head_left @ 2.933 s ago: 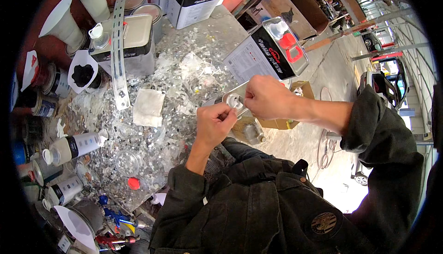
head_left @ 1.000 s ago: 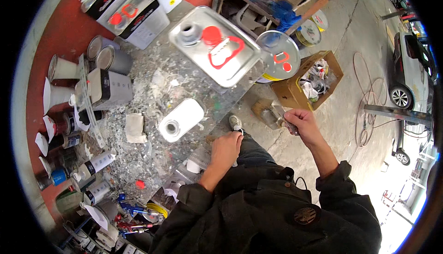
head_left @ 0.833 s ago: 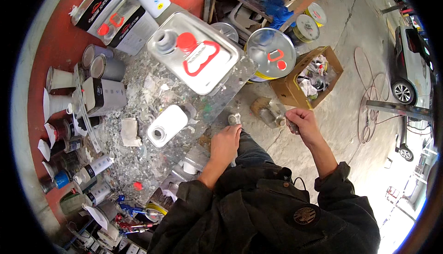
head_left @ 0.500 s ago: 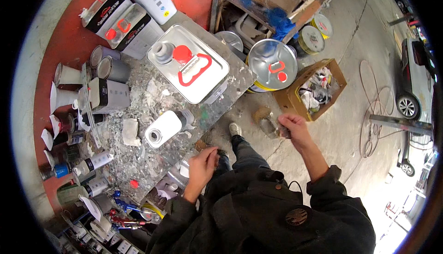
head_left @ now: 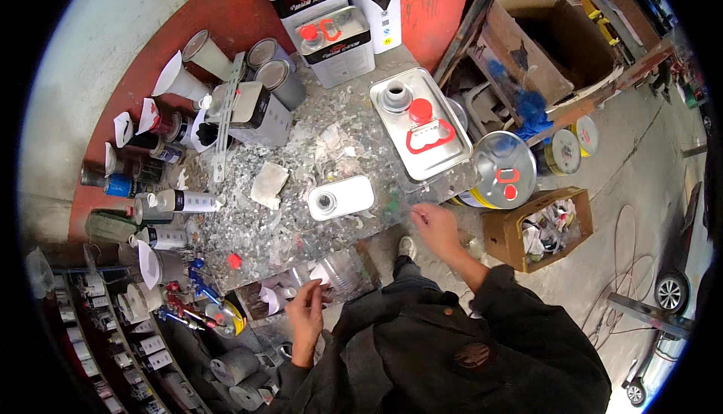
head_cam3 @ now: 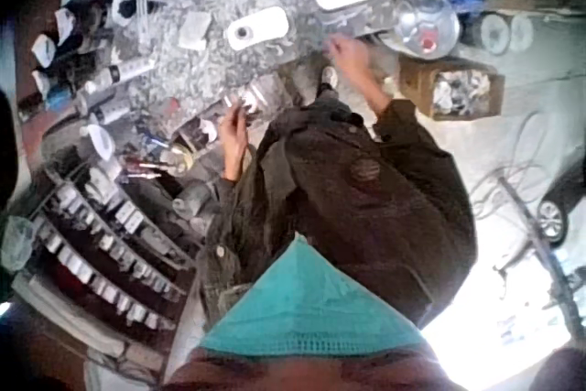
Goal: The person opens a rectangular paint can, stirs the contents with a metal rod, and pours the paint into a clear plastic cup using a funnel. The person then closes the can and places it back on the workbench.
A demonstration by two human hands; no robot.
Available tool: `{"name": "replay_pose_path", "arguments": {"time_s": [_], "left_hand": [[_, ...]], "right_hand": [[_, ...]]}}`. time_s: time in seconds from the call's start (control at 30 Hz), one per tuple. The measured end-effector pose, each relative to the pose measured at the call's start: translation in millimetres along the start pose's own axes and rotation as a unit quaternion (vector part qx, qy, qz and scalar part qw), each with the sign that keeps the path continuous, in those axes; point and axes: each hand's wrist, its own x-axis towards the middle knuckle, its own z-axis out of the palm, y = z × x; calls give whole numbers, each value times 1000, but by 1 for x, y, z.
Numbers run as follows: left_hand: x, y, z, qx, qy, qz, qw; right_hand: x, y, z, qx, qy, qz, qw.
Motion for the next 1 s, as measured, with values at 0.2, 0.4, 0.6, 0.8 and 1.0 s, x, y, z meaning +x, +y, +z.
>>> {"name": "replay_pose_path", "arguments": {"time_s": [0.2,0.4,0.6,0.8,1.0], "left_hand": [[-29,-20,-16,21,85,1,996],[-31,-22,-18,-33,75,-41,996],[-25,-11,-11,-21,97,-12,995],[-28,-14,-7,28,128,2,991],[-29,-19,-5,39,126,-30,991]], "right_hand": [[22,70,-28,-51,85,101,990],[76,81,-55,-17,124,153,980],[64,79,-57,-43,208,103,972],[22,8,-76,90,171,24,981],[11,-59,-61,87,-97,-168,977]]}}
